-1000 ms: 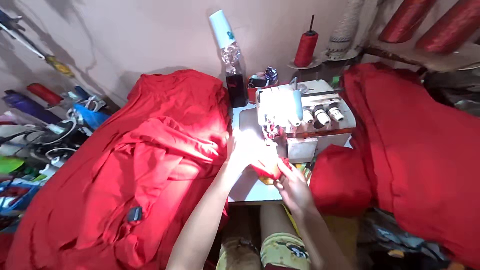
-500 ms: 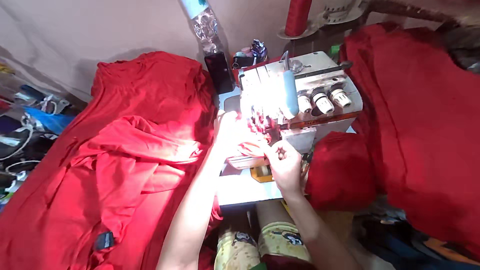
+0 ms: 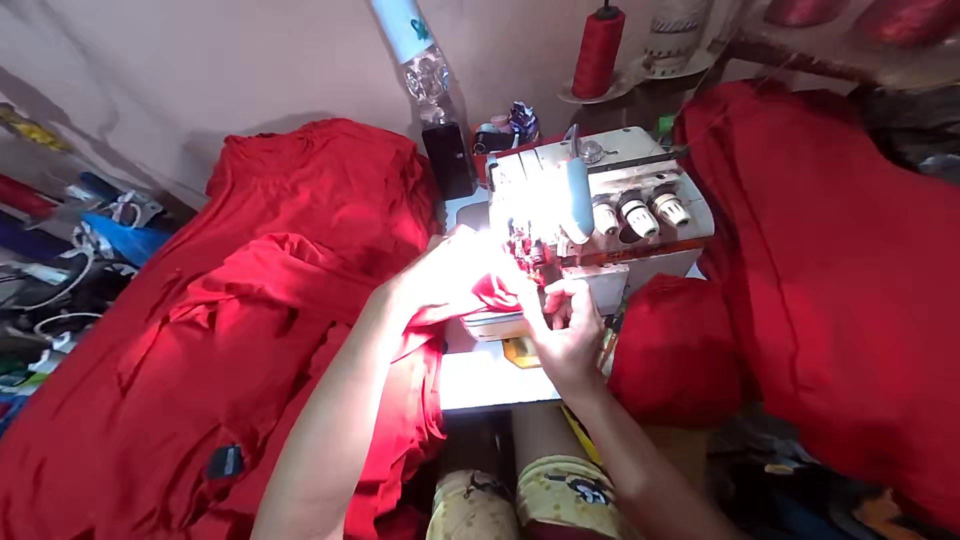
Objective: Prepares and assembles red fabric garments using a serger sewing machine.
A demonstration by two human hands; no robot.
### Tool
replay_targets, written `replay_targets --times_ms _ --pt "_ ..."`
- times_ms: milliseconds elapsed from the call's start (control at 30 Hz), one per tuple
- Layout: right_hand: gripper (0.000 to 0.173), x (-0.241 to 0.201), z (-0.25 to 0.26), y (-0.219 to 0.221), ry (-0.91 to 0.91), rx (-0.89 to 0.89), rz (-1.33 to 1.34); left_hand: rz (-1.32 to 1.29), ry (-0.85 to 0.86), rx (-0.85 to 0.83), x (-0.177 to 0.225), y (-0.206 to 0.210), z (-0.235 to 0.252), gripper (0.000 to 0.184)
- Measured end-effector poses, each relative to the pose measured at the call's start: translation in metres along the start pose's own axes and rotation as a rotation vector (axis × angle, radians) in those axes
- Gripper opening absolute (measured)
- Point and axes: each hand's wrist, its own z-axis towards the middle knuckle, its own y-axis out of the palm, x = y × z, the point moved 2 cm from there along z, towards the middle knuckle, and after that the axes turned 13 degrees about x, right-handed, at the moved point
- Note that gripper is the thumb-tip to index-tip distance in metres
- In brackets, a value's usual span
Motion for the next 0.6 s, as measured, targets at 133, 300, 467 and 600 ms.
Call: replay_targets --times_ms 133,300,467,600 --pt "0.015 -0.015 0.017 0.013 -0.331 -0.012 -0.057 -0.250 0.067 -0.057 0.004 -0.004 -0.006 0.028" --pt "0.013 -0.023 0.054 0.010 0.128 -0.518 0.273 0.041 -0.118 0.318 -0.004 0.008 -0.003 0.044" --pt "0.012 -0.023 0.087 -0.008 0.363 -0.888 0.356 -0.019 -0.039 0.313 -0.005 -0.004 -0.017 0.015" --pt "0.039 -0.022 0.086 -0.015 0.394 -0.693 0.378 0.082 0.132 -0.001 -0.012 0.008 -0.016 0.018"
